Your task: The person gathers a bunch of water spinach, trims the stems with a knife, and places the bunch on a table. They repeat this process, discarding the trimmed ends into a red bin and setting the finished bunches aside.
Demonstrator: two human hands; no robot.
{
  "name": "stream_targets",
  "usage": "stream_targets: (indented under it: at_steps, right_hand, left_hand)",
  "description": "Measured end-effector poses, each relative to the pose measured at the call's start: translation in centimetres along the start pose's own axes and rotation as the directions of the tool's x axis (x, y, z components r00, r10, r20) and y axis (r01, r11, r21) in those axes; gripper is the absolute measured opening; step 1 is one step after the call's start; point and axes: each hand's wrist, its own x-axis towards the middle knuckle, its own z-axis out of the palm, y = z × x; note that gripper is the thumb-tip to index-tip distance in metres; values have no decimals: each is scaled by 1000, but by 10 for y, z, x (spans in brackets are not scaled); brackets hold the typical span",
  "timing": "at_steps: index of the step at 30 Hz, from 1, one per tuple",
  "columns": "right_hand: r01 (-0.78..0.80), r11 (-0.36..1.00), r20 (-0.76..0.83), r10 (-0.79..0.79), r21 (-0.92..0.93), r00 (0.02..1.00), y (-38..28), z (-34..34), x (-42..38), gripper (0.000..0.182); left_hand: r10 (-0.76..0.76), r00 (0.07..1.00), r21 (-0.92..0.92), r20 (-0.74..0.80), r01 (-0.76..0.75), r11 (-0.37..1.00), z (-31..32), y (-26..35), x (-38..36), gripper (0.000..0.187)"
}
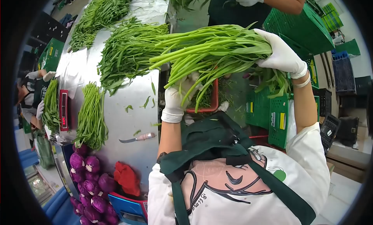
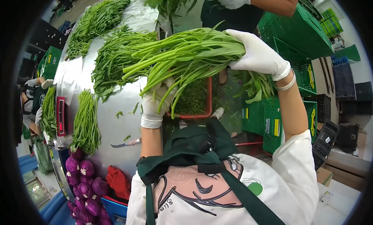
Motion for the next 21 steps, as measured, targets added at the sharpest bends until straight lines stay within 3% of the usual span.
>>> stream_targets:
  at_steps: [3, 6, 7, 9, 12, 13, 15, 17, 19, 21]
  right_hand:
    - [59, 998, -5, -59, 33, 998, -1, 6, 1, 43]
    - [66, 997, 4, -66, -38, 998, -3, 11, 3, 44]
    - [70, 998, 5, -70, -10, 998, -6, 11, 4, 44]
    - [69, 998, 5, -69, -8, 998, -10, 11, 6, 43]
    - [98, 994, 3, -98, -52, 995, -6, 12, 7, 43]
    - [104, 993, 4, -103, -52, 995, -7, 13, 6, 43]
    - [104, 991, 1, -105, -78, 995, -7, 14, 5, 43]
    - [90, 987, -2, -91, -133, 996, -7, 13, 2, 43]
    - [77, 976, 16, -75, -205, 997, -10, 11, -1, 43]
    - [70, 971, 42, -63, -230, 997, -10, 7, -3, 44]
  left_hand:
    - [-53, 981, 79, -187, 69, 995, 25, -3, -6, 38]
    - [-142, 885, 203, -443, 253, 946, 36, -5, -4, 41]
    - [-201, 846, 103, -494, 287, 952, 33, -6, -2, 44]
    - [-136, 942, 251, -306, 217, 943, 16, -10, 3, 45]
    - [-73, 979, 514, -189, 162, 842, -8, -14, -3, 42]
    - [-23, 978, 762, -208, 177, 623, -11, -15, -1, 40]
    - [16, 982, 853, -190, 157, 498, -13, -16, 1, 39]
    - [2, 988, 622, -151, 94, 778, -25, -25, -2, 36]
    - [-67, 971, 189, -229, 112, 976, 3, -18, -2, 34]
    - [-137, 990, 103, 32, 133, 986, -15, -19, 4, 33]
